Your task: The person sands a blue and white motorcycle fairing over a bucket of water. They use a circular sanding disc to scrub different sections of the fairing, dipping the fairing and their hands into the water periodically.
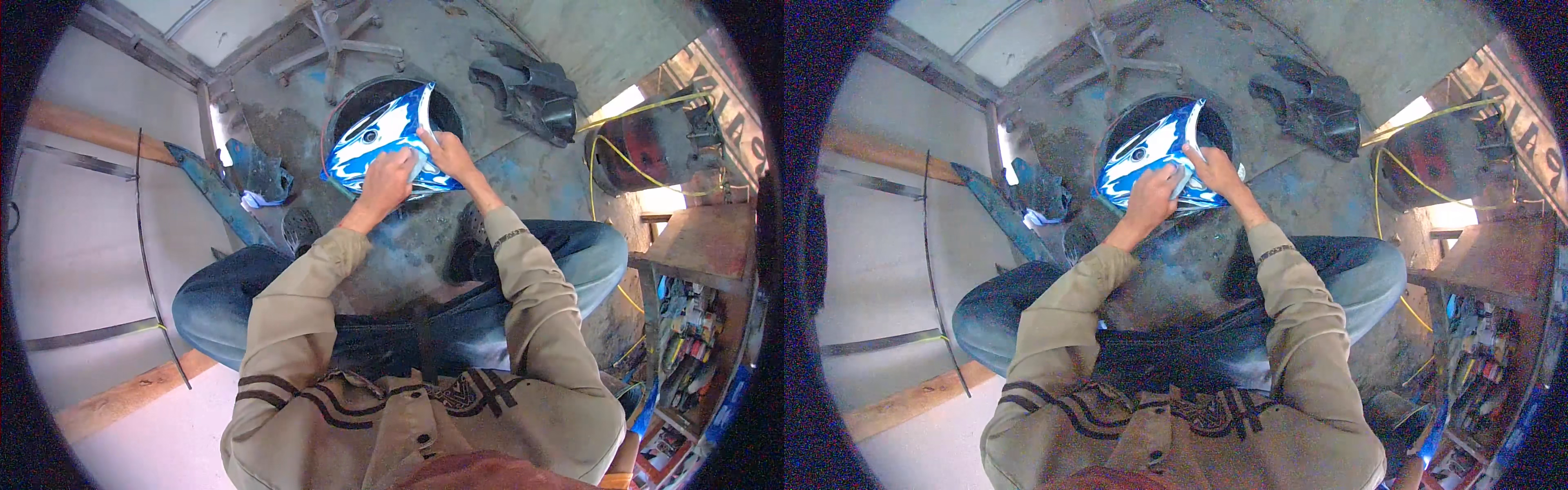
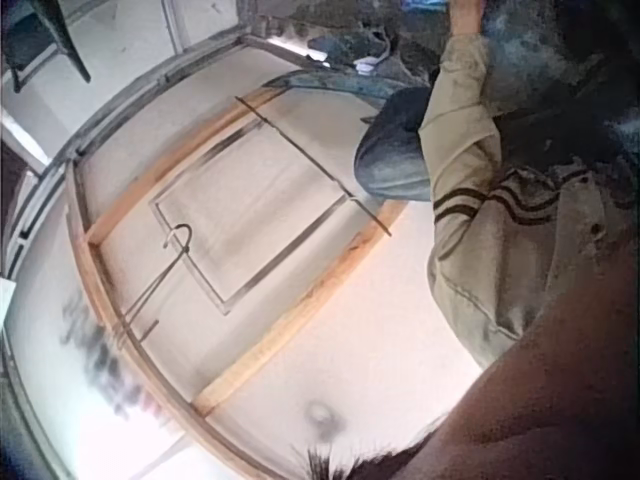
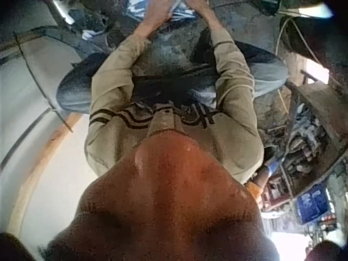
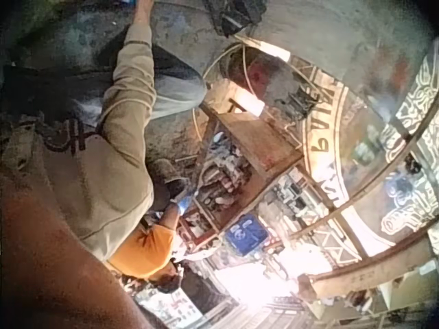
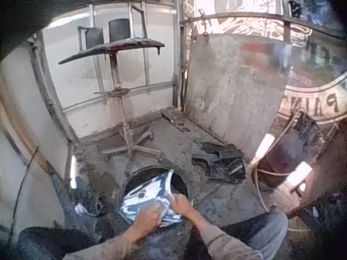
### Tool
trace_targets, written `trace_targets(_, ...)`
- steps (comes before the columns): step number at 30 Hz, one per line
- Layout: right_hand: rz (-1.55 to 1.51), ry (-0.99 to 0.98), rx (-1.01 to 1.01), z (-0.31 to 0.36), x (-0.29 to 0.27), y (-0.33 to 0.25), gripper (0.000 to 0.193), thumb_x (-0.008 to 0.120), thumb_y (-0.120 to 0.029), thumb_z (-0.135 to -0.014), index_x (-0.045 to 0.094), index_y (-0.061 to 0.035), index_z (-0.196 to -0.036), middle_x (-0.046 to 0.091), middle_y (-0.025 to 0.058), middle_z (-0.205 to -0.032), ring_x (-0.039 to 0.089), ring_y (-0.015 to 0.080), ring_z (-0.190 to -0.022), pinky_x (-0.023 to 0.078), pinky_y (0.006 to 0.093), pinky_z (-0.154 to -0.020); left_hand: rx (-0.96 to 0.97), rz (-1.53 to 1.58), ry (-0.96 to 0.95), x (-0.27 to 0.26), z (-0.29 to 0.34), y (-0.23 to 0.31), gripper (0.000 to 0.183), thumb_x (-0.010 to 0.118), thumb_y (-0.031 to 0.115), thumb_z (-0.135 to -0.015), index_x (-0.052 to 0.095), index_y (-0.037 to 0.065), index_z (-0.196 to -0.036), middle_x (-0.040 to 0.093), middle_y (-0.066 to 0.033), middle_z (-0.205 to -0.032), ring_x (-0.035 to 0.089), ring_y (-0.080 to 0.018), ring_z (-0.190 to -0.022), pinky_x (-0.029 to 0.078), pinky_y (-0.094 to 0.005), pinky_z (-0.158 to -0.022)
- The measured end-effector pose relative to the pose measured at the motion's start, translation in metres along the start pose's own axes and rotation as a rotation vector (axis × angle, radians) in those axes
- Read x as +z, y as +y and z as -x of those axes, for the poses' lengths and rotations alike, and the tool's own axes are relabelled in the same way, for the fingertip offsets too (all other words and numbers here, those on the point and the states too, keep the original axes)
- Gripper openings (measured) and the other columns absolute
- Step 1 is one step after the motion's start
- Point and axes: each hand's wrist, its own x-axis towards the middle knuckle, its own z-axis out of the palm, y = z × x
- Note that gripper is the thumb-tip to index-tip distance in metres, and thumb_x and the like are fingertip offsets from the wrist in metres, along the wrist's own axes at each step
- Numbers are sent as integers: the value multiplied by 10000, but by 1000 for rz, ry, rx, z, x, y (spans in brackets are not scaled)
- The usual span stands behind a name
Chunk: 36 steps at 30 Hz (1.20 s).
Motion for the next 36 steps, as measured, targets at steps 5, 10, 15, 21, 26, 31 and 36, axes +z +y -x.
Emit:
trace_targets(5, -80, -4, -18, 0, 7, -9, 708, 533, -592, -1050, 712, 54, -822, 687, 291, -771, 696, 426, -751, 500, 523, -740, -87, -21, 225, 13, 1, -13, 432, 743, 45, -718, 677, 17, -1144, 615, -100, -993, 655, -313, -888, 496, -454, -768)
trace_targets(10, -5, 14, -2, 2, 1, -2, 701, 524, -585, -1059, 710, 52, -832, 695, 270, -771, 692, 389, -742, 505, 502, -748, 129, 9, 105, 4, -7, -5, 365, 706, 43, -774, 676, 5, -1136, 619, -115, -983, 655, -317, -887, 486, -437, -743)
trace_targets(15, -36, -24, -10, -1, 1, 2, 690, 522, -574, -1064, 721, 54, -859, 702, 258, -773, 691, 365, -733, 505, 496, -742, -10, -13, 39, 8, -2, 3, 455, 732, 45, -750, 688, 26, -1202, 638, -108, -1046, 649, -337, -909, 503, -456, -765)
trace_targets(21, -78, -16, -16, 1, 1, -3, 687, 522, -569, -1067, 714, 51, -844, 687, 228, -734, 659, 302, -699, 497, 481, -718, -97, -24, 168, 15, -6, 9, 467, 757, 45, -738, 694, 60, -1201, 641, -107, -1063, 647, -356, -894, 520, -475, -800)
trace_targets(26, -125, -44, 11, -1, -2, 5, 701, 526, -576, -1065, 693, 57, -815, 658, 196, -698, 614, 252, -683, 483, 470, -706, -23, 21, 122, 10, -8, -3, 393, 726, 26, -747, 701, 39, -1139, 648, -102, -1045, 669, -323, -930, 492, -470, -819)
trace_targets(31, -159, -18, -43, -5, 6, 15, 712, 525, -592, -1062, 699, 64, -848, 645, 181, -683, 575, 226, -675, 477, 461, -698, -47, 46, 127, 19, -4, 9, 406, 711, 28, -765, 706, 55, -1171, 641, -117, -1016, 654, -339, -902, 495, -472, -785)
trace_targets(36, -160, -110, 79, -6, -4, 2, 667, 541, -560, -1074, 710, 57, -886, 662, 44, -725, 541, 95, -739, 465, 344, -676, -100, 35, 135, 11, 0, -2, 476, 752, 82, -777, 707, 80, -1251, 648, -122, -1089, 640, -355, -897, 516, -468, -766)
